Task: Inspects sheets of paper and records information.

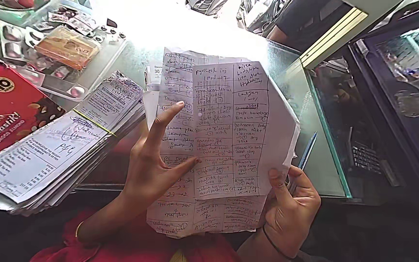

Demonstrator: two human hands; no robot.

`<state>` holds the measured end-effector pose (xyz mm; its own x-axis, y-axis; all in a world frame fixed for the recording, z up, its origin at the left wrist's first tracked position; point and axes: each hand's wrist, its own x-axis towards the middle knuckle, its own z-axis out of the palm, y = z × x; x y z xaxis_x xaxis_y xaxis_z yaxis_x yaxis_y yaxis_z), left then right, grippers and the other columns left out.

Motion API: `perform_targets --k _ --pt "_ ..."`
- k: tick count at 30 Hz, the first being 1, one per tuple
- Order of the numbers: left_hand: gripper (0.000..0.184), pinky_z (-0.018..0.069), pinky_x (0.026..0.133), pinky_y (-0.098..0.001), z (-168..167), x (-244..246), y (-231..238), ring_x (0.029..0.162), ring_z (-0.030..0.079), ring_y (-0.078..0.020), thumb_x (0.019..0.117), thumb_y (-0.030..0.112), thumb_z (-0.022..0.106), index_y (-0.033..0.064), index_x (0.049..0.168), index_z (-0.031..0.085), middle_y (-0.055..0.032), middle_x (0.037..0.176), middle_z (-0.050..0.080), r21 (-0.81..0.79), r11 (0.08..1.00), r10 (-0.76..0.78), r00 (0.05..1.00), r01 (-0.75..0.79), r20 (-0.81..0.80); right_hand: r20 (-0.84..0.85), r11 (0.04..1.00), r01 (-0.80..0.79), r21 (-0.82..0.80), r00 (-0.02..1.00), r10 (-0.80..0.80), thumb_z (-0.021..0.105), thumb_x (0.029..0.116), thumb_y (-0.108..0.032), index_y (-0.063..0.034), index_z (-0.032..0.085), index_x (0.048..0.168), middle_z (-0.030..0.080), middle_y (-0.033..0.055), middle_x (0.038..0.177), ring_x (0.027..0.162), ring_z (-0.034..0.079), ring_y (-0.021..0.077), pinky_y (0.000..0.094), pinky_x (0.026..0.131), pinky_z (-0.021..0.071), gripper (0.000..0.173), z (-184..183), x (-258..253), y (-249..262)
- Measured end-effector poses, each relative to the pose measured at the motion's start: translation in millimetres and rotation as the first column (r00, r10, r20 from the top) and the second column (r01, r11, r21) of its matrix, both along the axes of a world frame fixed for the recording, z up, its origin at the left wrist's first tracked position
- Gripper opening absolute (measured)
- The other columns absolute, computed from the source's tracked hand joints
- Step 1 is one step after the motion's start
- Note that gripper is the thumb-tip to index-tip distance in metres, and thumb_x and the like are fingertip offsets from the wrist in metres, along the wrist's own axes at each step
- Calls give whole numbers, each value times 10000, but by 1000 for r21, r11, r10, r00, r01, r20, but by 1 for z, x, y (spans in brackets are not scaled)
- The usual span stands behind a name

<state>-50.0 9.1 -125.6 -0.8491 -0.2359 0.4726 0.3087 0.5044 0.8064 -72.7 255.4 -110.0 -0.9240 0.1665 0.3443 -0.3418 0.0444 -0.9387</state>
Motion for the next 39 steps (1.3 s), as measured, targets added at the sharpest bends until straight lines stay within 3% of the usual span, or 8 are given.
perform_targets --k 5,11,28,39 --pt "763 457 1094 -263 -5 1 -2 1319 530 -74 747 240 861 159 1436 545 -16 1412 585 47 999 -27 999 28 -26 -4 999 -24 -29 1000 24 651 899 66 -30 681 1050 759 -28 883 763 739 52 212 707 638 182 -2 -1 0" --pt "690 444 1099 -253 -9 3 -5 1303 532 -64 751 254 854 118 1369 579 -4 1369 607 37 999 -23 999 24 -37 -9 999 -38 -19 999 38 678 875 72 -36 676 1058 758 -38 898 779 737 43 205 716 636 213 -3 -1 -1" --pt "658 469 1040 -206 -9 6 -5 1252 555 -43 731 229 842 133 1337 605 11 1326 620 64 998 -26 1000 27 -10 9 1000 -16 -20 1000 16 700 854 71 -42 668 1055 757 -34 890 767 739 50 206 704 638 233 -3 1 -2" --pt "649 452 1081 -222 -10 5 -6 1280 543 -51 730 188 835 86 1325 599 2 1325 626 69 996 -60 997 63 -42 18 999 -18 -36 1000 19 709 840 80 -49 655 1067 760 -42 879 764 741 45 205 701 638 266 -4 2 -3"
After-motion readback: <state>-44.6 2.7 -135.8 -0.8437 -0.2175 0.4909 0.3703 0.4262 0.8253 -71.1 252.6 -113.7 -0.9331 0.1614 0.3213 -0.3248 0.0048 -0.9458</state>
